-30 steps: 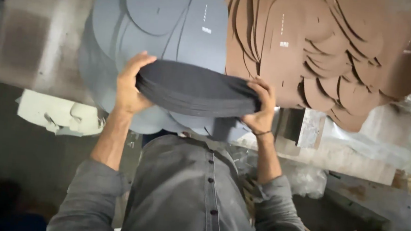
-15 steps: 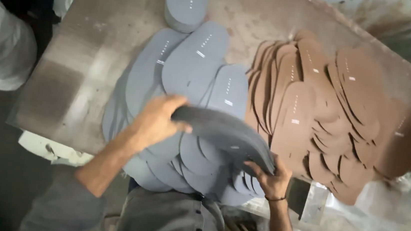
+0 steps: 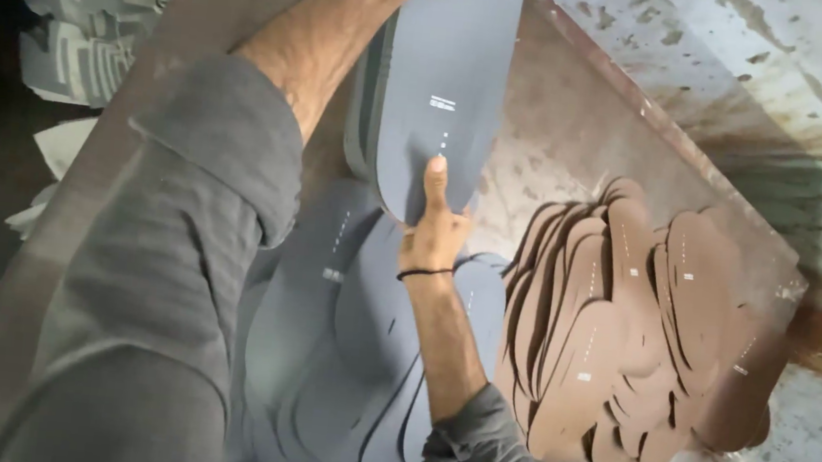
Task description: Sorting and stacking shoe insoles by color and size.
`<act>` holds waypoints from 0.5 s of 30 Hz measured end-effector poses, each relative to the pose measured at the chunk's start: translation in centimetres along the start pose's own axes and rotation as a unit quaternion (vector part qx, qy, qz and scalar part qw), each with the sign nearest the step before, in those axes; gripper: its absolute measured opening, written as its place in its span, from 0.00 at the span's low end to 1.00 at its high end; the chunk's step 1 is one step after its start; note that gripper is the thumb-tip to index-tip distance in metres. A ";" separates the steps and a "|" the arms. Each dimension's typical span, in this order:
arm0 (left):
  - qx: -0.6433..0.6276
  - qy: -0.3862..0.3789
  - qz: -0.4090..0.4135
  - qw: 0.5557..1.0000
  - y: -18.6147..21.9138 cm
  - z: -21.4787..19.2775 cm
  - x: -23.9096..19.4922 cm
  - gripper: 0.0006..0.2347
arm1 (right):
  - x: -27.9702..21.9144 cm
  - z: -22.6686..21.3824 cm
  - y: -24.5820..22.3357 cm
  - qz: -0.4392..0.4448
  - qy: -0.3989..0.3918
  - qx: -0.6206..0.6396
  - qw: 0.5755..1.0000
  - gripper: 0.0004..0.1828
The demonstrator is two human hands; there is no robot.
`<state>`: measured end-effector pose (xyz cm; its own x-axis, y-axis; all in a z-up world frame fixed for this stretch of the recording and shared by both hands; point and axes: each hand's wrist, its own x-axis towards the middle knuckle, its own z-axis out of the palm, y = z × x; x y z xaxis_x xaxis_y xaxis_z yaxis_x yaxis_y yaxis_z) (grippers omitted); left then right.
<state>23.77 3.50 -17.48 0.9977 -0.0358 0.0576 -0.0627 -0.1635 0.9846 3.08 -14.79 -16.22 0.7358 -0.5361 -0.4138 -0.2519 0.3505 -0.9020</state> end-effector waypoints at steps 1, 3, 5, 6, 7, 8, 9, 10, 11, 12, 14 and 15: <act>-0.024 0.004 0.007 1.000 -2.8 0.3 1.0 0.20 | 0.5 0.9 0.4 0.041 0.028 -0.001 0.999 0.35; -0.073 0.008 0.020 0.997 -8.0 1.4 2.3 0.20 | 1.8 1.3 1.7 0.030 0.010 -0.016 0.999 0.36; -0.124 0.007 0.024 0.992 -13.1 3.0 2.3 0.20 | 2.2 0.2 1.2 0.022 0.001 -0.033 0.999 0.37; -0.151 0.007 0.023 0.988 -15.5 4.1 1.9 0.20 | 2.2 -0.9 0.0 0.042 -0.018 -0.184 0.982 0.40; -0.178 0.007 0.026 0.984 -17.8 5.2 1.7 0.21 | 2.4 -1.8 -1.3 0.062 -0.039 -0.328 0.942 0.43; -0.204 0.008 0.028 0.979 -19.9 5.8 1.2 0.21 | 3.5 -3.2 -1.1 0.070 -0.028 -0.329 0.941 0.43; -0.230 0.009 0.032 0.973 -21.5 6.6 0.8 0.22 | 4.4 -4.5 -0.9 -0.010 0.001 -0.397 0.918 0.45; -0.256 0.010 0.035 0.966 -22.7 8.1 1.4 0.22 | 5.2 -5.8 -0.7 -0.088 0.031 -0.462 0.882 0.48; -0.259 0.001 0.029 0.966 -19.1 7.3 -0.4 0.22 | 6.5 -5.2 -0.1 -0.081 0.039 -0.463 0.882 0.48; -0.284 -0.022 0.125 0.950 -14.5 6.9 -1.0 0.17 | 7.7 -4.6 0.4 -0.125 -0.082 -0.271 0.951 0.49; -0.308 -0.050 0.215 0.925 -10.1 7.2 -1.5 0.15 | 8.7 -3.0 1.4 -0.160 -0.194 -0.063 0.966 0.50; -0.331 -0.036 0.139 0.933 -11.0 7.9 -1.6 0.13 | 9.0 -2.0 1.7 -0.131 -0.170 -0.045 0.976 0.52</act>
<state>22.69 -2.42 -29.72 0.9396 -0.0564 0.3375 -0.2648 0.5047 0.8217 8.00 -20.50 -21.72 0.9442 -0.3076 -0.1180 -0.0714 0.1583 -0.9848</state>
